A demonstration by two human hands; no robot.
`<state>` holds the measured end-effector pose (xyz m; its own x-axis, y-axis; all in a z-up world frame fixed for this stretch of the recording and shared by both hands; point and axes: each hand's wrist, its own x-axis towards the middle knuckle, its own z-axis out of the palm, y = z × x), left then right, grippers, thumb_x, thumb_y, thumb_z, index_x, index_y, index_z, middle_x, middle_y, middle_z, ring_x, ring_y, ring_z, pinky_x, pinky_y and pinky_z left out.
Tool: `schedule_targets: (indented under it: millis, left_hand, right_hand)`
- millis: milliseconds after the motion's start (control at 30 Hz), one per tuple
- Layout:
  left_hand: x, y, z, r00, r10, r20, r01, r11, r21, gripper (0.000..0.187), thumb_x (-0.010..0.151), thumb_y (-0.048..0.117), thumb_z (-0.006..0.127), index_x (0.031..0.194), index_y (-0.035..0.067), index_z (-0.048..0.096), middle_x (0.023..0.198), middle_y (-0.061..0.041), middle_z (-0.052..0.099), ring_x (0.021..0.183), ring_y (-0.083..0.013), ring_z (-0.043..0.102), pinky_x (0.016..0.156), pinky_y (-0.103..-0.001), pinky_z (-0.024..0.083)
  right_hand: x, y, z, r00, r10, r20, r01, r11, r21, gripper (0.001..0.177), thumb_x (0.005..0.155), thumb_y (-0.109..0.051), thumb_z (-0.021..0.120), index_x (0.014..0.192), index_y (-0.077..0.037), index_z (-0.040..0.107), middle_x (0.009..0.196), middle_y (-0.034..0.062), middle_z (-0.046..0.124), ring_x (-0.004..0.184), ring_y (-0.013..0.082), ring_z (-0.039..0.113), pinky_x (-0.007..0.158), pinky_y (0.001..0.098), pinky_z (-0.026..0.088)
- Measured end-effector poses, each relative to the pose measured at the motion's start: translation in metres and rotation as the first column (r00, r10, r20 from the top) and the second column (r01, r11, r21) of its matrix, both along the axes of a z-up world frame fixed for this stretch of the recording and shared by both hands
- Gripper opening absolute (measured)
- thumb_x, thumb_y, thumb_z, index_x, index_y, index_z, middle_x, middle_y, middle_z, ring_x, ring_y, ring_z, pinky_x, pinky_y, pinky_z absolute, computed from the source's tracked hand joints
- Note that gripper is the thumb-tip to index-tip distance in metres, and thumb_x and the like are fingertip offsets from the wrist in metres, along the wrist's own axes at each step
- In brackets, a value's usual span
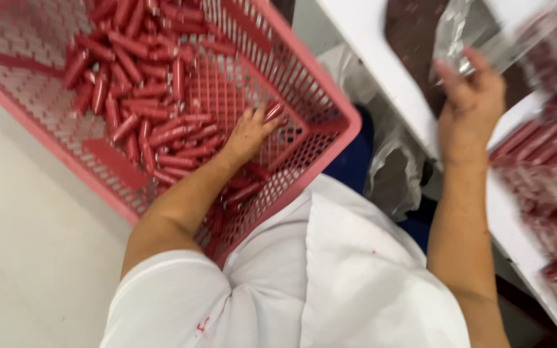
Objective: The person picks up several food items from a basket and place them into a plastic bag, then seals the bag with a label.
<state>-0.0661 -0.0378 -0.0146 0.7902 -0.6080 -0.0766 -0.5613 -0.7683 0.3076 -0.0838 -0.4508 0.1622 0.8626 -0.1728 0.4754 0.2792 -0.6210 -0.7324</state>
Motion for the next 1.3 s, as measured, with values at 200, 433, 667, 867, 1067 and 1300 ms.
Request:
schedule_targets:
  millis: [200, 433, 667, 867, 1067, 1300]
  left_hand:
    - [0.008, 0.0, -0.001, 0.769, 0.255, -0.586, -0.618, 0.531, -0.58, 0.074, 0.077, 0.0, 0.068, 0.146, 0.023, 0.055, 0.121, -0.025, 0.062, 0.079, -0.0369, 0.062, 0.064, -0.039, 0.05]
    - [-0.005, -0.023, 0.143, 0.131, -0.682, -0.72, -0.941, 0.143, -0.307, 0.075, 0.064, -0.017, 0.065, 0.132, 0.014, 0.062, 0.134, -0.027, 0.06, 0.118, -0.0435, 0.065, 0.044, -0.025, 0.042]
    - [0.002, -0.168, 0.156, -0.205, -0.935, -0.289, -0.799, 0.331, -0.502, 0.063, 0.07, -0.017, 0.064, 0.13, 0.0, 0.062, 0.126, -0.041, 0.054, 0.098, -0.0512, 0.066, 0.044, -0.029, 0.043]
    - [0.022, -0.213, 0.137, -0.226, -0.956, -0.188, -0.82, 0.291, -0.493, 0.055, 0.078, -0.019, 0.059, 0.13, -0.002, 0.063, 0.129, -0.038, 0.057, 0.108, -0.0517, 0.064, 0.052, -0.029, 0.046]
    - [0.031, -0.208, 0.146, 0.084, -0.893, -0.441, -0.83, 0.182, -0.527, 0.054, 0.072, -0.013, 0.072, 0.125, -0.005, 0.065, 0.124, -0.029, 0.062, 0.088, -0.036, 0.07, 0.052, -0.03, 0.059]
    - [0.016, -0.223, 0.148, 0.743, -0.461, -0.486, -0.485, 0.131, -0.865, 0.056, 0.069, 0.002, 0.084, 0.123, 0.014, 0.073, 0.135, -0.012, 0.057, 0.104, -0.0262, 0.066, 0.069, -0.031, 0.061]
  right_hand:
    - [-0.009, -0.007, 0.009, 0.988, -0.029, 0.153, 0.094, 0.895, -0.437, 0.05, 0.082, 0.019, 0.065, 0.129, 0.004, 0.071, 0.123, 0.027, 0.07, 0.095, 0.0482, 0.064, 0.085, 0.055, 0.051]
    - [-0.016, -0.004, 0.052, 0.922, -0.166, 0.349, 0.345, 0.761, -0.549, 0.065, 0.064, 0.01, 0.065, 0.128, 0.0, 0.074, 0.114, 0.0192, 0.072, 0.094, 0.0361, 0.063, 0.091, 0.0442, 0.049]
    - [-0.016, 0.027, 0.02, 0.913, -0.158, -0.377, -0.196, 0.64, -0.743, 0.07, 0.07, -0.029, 0.065, 0.139, -0.037, 0.058, 0.143, -0.0168, 0.057, 0.118, 0.0191, 0.055, 0.09, 0.0275, 0.055]
    - [-0.025, -0.002, 0.033, 0.935, 0.157, -0.318, -0.316, 0.779, -0.542, 0.075, 0.063, -0.013, 0.077, 0.137, -0.008, 0.062, 0.132, 0.01, 0.069, 0.123, 0.0291, 0.062, 0.115, 0.0364, 0.038]
    - [-0.029, 0.01, 0.054, 0.974, 0.064, -0.218, -0.112, 0.969, -0.219, 0.082, 0.061, 0.011, 0.063, 0.139, -0.012, 0.061, 0.137, 0.0087, 0.066, 0.13, 0.0329, 0.058, 0.11, 0.0431, 0.045]
    - [-0.027, 0.035, 0.074, 0.965, -0.015, -0.263, -0.122, 0.86, -0.496, 0.088, 0.062, 0.009, 0.061, 0.146, -0.013, 0.052, 0.153, 0.0054, 0.052, 0.142, 0.0293, 0.045, 0.113, 0.0407, 0.042]
